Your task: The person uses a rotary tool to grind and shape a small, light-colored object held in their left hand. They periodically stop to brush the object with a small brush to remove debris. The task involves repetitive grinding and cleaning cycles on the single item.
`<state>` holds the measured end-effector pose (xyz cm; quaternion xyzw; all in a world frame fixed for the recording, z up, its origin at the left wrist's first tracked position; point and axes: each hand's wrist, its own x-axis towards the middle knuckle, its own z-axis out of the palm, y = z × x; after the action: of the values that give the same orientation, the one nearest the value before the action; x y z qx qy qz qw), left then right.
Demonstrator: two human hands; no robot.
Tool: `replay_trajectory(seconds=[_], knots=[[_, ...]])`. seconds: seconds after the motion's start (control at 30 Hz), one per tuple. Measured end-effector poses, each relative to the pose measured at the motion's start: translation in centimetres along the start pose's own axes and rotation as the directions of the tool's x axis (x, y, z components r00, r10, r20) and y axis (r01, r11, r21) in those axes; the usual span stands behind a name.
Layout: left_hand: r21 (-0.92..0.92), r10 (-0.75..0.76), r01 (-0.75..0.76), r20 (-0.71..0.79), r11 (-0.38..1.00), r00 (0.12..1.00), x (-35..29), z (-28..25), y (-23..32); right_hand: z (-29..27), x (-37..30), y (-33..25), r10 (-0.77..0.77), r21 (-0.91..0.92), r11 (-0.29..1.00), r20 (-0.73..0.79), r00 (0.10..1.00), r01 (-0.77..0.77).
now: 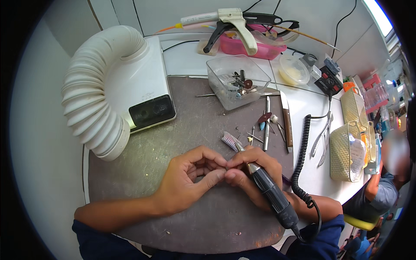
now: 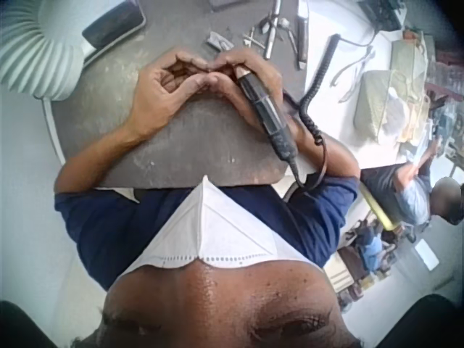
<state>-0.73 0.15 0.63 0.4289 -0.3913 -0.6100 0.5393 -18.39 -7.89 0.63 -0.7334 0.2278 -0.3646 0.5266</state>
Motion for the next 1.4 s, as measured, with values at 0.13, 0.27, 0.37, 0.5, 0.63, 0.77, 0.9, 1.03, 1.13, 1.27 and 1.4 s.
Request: replay_trajectory(seconds=[0.13,0.27,0.37,0.5,0.63,0.77,0.9,1.03,1.13,1.27,1.4], knots=[[-0.013,-0.018,0.017,-0.026,1.0,0.999,0.1,-0.3,-0.2,-0.2,0.3,0.0,-0.011,0.027,1.0,0.037,0.999,0.01],[-0.035,-0.084,0.083,-0.044,0.996,0.995,0.0,-0.3,0.4,-0.1,0.7,0.6,-0.165,0.001,0.986,0.037,0.986,0.165],[-0.045,-0.12,0.119,-0.017,0.992,0.993,0.1,-0.3,0.6,-0.4,0.7,0.1,-0.156,-0.028,0.987,0.079,0.985,0.159],[-0.024,-0.174,0.174,-0.011,0.984,0.985,0.0,-0.3,0.9,-0.8,0.8,-0.1,-0.166,-0.02,0.985,0.108,0.98,0.169],[-0.061,0.003,-0.007,-0.069,0.998,0.998,-0.1,-0.3,-0.2,-0.9,0.7,-0.3,-0.15,-0.027,0.988,0.085,0.985,0.153],[0.01,0.148,-0.148,0.014,0.989,0.989,-0.2,-0.7,-0.8,-0.7,0.5,-0.3,-0.126,-0.039,0.991,0.042,0.991,0.128],[0.183,0.15,-0.186,0.195,0.965,0.969,0.2,-1.8,-0.1,-1.1,0.5,0.2,-0.177,-0.07,0.981,0.07,0.982,0.182],[0.123,0.059,-0.064,0.041,0.99,0.997,-0.2,-0.4,-0.3,-0.8,0.1,1.2,-0.127,-0.001,0.992,0.055,0.99,0.127],[0.072,0.003,0.0,-0.03,0.997,1.0,-0.2,0.2,-0.3,-0.6,0.0,0.9,-0.088,0.051,0.995,0.041,0.995,0.086],[0.115,-0.011,0.012,-0.013,0.993,1.0,-0.2,0.1,0.0,-0.4,0.1,0.6,-0.074,0.072,0.995,0.025,0.997,0.072],[0.091,-0.012,0.012,-0.001,0.996,1.0,-0.2,-0.1,0.1,0.0,0.0,0.6,-0.09,0.068,0.993,-0.037,0.995,0.093]])
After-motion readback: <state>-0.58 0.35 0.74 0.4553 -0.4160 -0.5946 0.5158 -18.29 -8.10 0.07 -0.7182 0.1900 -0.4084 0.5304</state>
